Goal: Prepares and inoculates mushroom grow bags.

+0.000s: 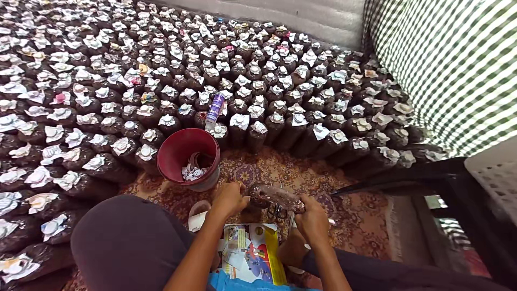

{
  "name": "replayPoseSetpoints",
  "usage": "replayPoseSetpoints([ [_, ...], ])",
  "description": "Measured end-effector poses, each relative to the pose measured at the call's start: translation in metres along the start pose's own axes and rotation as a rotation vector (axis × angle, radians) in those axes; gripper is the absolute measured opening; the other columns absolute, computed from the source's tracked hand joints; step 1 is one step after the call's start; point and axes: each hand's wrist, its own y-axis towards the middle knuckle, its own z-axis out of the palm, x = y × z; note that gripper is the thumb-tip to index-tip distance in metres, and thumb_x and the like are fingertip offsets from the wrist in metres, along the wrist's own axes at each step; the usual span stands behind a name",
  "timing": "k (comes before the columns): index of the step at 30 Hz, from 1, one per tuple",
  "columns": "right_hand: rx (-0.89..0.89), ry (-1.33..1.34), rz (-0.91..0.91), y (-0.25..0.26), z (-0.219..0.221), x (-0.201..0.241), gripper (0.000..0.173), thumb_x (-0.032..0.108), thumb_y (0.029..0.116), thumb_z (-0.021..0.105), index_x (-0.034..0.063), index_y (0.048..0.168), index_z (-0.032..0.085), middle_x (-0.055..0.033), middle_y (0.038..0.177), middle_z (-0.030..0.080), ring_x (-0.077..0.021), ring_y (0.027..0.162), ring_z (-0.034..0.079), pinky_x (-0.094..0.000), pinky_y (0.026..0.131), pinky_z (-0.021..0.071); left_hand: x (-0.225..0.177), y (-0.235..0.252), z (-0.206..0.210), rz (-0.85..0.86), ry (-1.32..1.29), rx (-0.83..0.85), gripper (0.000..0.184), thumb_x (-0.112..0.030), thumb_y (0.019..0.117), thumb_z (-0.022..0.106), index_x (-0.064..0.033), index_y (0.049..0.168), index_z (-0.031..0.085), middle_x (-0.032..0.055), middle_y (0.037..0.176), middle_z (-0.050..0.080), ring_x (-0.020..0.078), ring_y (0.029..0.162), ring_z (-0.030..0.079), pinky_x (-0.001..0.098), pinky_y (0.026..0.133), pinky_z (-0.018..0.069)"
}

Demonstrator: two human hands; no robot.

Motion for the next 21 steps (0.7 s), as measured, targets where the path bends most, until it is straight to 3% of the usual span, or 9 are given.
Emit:
replayPoseSetpoints([
  [6, 0.058, 0.045, 0.040, 0.004, 0.003, -0.006, 0.040, -0.001, 0.0811, 0.075, 0.0081, 0.119, 0.071, -0.0190, 0.114, 0.070, -0.0418, 0.107, 0.067, -0.0651, 0.087, 0.0516, -0.002, 0.000, 0.000, -0.015, 0.010, 0.018, 0.037, -0.030, 0.0972, 0.069, -0.0095, 0.128, 0.067, 0.0077, 0.121, 0.071, 0.0236, 0.109, 0.069, 0.0491, 0.098, 0.0532],
  [9, 0.127, 0.183, 0.101, 0.008, 0.010, -0.018, 0.039, 0.002, 0.0829, 0.075, 0.0076, 0.122, 0.070, -0.0177, 0.117, 0.071, -0.0367, 0.110, 0.068, -0.0612, 0.095, 0.0520, -0.001, 0.001, 0.001, -0.030, 0.012, 0.020, 0.038, -0.030, 0.0970, 0.069, -0.0099, 0.129, 0.066, 0.0076, 0.121, 0.071, 0.0232, 0.109, 0.069, 0.0486, 0.099, 0.0530],
  [13, 0.182, 0.614, 0.218, 0.007, 0.032, -0.036, 0.052, -0.004, 0.0746, 0.077, 0.0024, 0.125, 0.067, -0.0154, 0.114, 0.072, -0.0221, 0.104, 0.070, -0.0439, 0.092, 0.0581, 0.000, 0.004, 0.005, -0.036, 0.054, 0.039, 0.039, -0.032, 0.0970, 0.068, -0.0101, 0.129, 0.066, 0.0091, 0.121, 0.071, 0.0255, 0.111, 0.068, 0.0508, 0.100, 0.0521],
  [16, 0.301, 1.040, 0.423, 0.000, 0.043, -0.034, 0.065, -0.015, 0.0735, 0.072, -0.0018, 0.135, 0.056, -0.0186, 0.114, 0.070, -0.0251, 0.095, 0.072, -0.0420, 0.079, 0.0624, -0.001, 0.008, 0.018, 0.010, 0.078, 0.099, 0.038, -0.031, 0.0977, 0.066, -0.0106, 0.130, 0.067, 0.0105, 0.124, 0.070, 0.0279, 0.117, 0.066, 0.0532, 0.104, 0.0492],
  [18, 0.405, 1.298, 0.483, -0.006, 0.045, -0.030, 0.061, -0.014, 0.0758, 0.072, -0.0030, 0.132, 0.052, -0.0183, 0.106, 0.070, -0.0254, 0.087, 0.071, -0.0418, 0.073, 0.0622, -0.002, 0.010, 0.035, 0.103, 0.025, 0.144, 0.037, -0.030, 0.0976, 0.065, -0.0106, 0.129, 0.068, 0.0090, 0.124, 0.071, 0.0248, 0.115, 0.067, 0.0503, 0.104, 0.0504],
  [20, 0.509, 1.545, 0.483, -0.015, 0.046, -0.022, 0.053, -0.011, 0.0711, 0.072, -0.0009, 0.119, 0.053, -0.0158, 0.095, 0.071, -0.0236, 0.078, 0.071, -0.0403, 0.067, 0.0615, -0.007, 0.009, 0.054, 0.209, -0.068, 0.158, 0.038, -0.030, 0.0963, 0.067, -0.0108, 0.129, 0.068, 0.0074, 0.121, 0.072, 0.0211, 0.112, 0.068, 0.0466, 0.103, 0.0522],
  [21, 0.562, 1.655, 0.468, -0.019, 0.048, -0.018, 0.051, -0.010, 0.0684, 0.074, 0.0000, 0.115, 0.055, -0.0151, 0.094, 0.072, -0.0239, 0.079, 0.072, -0.0419, 0.070, 0.0622, -0.010, 0.007, 0.062, 0.253, -0.125, 0.133, 0.038, -0.028, 0.0942, 0.068, -0.0096, 0.127, 0.069, 0.0073, 0.117, 0.072, 0.0193, 0.108, 0.069, 0.0440, 0.100, 0.0541],
])
